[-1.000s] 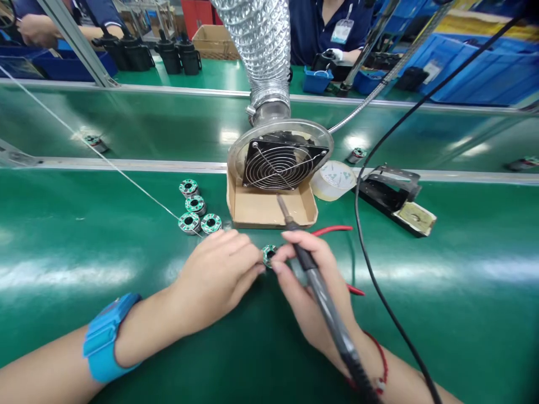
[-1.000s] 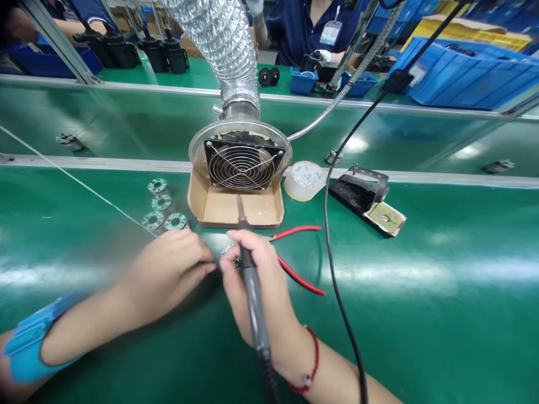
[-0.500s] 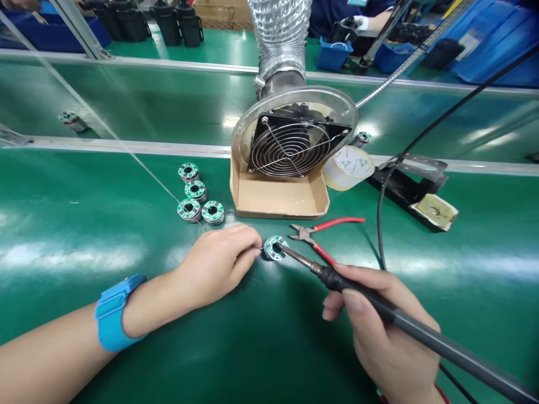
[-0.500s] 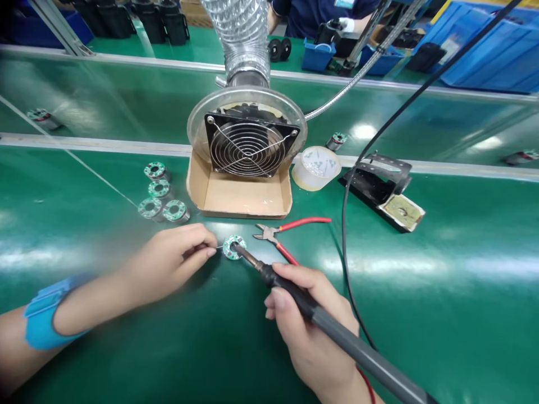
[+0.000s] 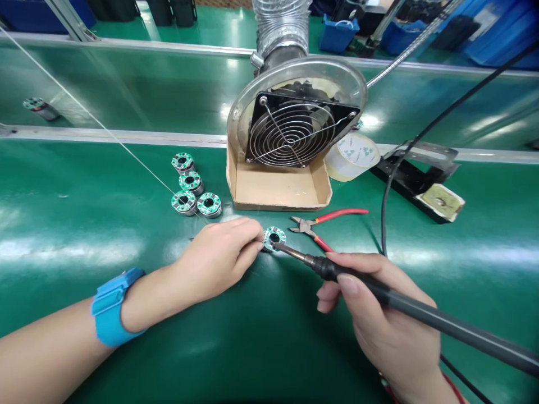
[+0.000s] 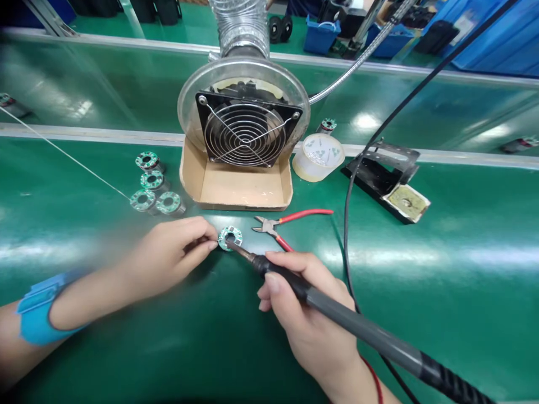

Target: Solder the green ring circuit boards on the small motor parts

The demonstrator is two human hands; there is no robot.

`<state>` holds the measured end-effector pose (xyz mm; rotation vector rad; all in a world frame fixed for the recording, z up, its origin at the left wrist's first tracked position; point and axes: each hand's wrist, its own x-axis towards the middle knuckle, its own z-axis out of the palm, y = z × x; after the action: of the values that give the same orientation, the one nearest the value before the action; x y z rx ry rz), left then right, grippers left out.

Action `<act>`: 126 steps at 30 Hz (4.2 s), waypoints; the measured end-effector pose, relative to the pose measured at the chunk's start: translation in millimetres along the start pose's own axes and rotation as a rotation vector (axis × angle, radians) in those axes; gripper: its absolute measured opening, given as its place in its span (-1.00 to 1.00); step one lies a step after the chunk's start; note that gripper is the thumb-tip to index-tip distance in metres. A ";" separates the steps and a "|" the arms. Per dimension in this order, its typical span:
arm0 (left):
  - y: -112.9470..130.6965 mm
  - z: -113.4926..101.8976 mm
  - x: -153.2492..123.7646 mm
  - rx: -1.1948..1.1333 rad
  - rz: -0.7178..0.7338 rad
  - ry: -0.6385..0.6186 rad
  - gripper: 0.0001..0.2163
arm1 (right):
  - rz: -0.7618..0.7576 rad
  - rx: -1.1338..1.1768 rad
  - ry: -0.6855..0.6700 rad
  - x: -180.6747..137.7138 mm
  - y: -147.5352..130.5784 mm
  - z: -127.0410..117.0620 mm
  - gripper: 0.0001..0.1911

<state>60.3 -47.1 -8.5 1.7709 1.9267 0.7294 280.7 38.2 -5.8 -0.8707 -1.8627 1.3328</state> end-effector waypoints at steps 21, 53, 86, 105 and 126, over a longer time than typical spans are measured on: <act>-3.4 5.3 2.6 -0.007 -0.024 -0.006 -0.85 | 0.106 -0.016 -0.040 24.2 -6.3 -10.8 -0.76; -4.2 4.8 3.5 -0.111 0.000 -0.147 -0.70 | -0.166 -0.295 -0.255 45.5 -12.0 -25.8 -0.90; 13.4 1.4 2.6 -0.232 -0.291 0.060 -0.77 | -0.544 -0.663 -0.242 47.1 78.5 -68.8 -0.64; 11.3 7.3 -4.5 0.242 -0.024 0.128 -0.77 | -0.604 -0.829 -0.456 44.6 18.3 -45.1 -0.69; 4.8 -0.4 -0.1 0.047 -0.044 0.249 -0.74 | -0.627 -0.819 -0.373 50.5 14.4 -33.2 -0.61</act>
<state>63.7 -47.0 -5.1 1.7278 2.1522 0.9345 282.4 100.3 -4.2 -0.3197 -2.7322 0.3285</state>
